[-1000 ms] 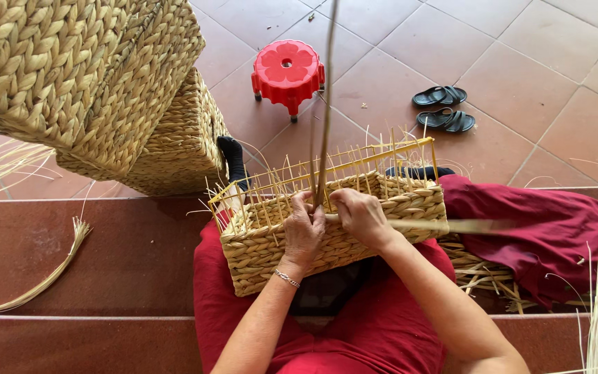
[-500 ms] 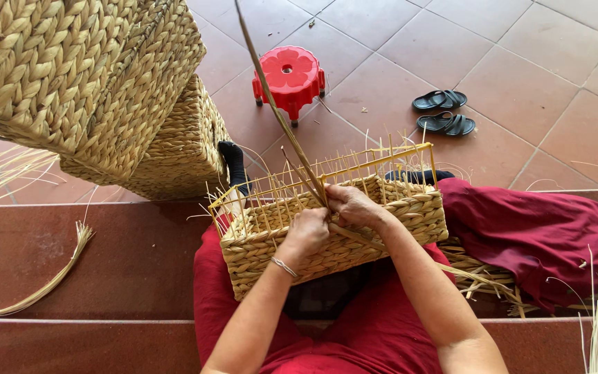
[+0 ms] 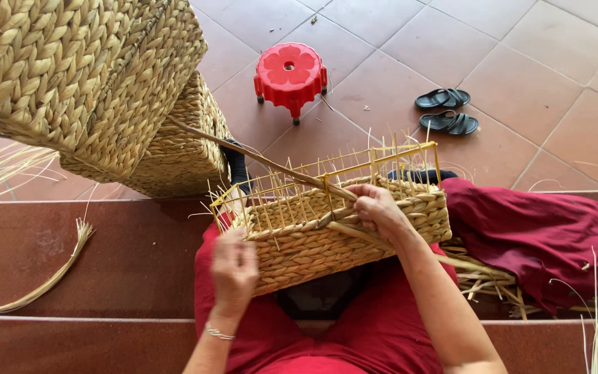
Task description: The person weaves a rectangular basket by hand, interlacing dried palm strips through a pre-formed frame. They repeatedly thread strips, pull them tight, and trim excess material with scissors. The basket gradually gains height as the weave progresses.
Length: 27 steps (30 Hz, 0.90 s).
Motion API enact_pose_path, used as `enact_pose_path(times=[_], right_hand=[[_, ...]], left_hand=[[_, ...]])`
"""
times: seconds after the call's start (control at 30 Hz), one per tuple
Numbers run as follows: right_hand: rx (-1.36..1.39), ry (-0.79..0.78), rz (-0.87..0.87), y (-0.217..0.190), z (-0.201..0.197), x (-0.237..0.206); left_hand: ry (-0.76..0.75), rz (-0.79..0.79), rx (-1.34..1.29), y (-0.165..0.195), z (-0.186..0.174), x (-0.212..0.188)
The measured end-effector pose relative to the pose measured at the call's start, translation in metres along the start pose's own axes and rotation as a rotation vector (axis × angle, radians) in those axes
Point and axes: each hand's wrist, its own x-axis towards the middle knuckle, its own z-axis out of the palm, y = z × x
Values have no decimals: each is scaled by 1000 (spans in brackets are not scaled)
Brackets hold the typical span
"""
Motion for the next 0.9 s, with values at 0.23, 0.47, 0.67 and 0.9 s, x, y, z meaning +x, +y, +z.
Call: enact_pose_path(times=[0.23, 0.47, 0.67, 0.9], right_hand=[[-594, 157, -330, 20, 14, -1], [256, 88, -76, 45, -7, -12], [517, -215, -176, 57, -7, -23], [-35, 0, -54, 34, 2, -13]], left_hand=[[11, -309, 135, -54, 2, 2], [124, -134, 205, -58, 12, 15], [153, -191, 141, -58, 16, 49], [140, -97, 178, -58, 21, 80]])
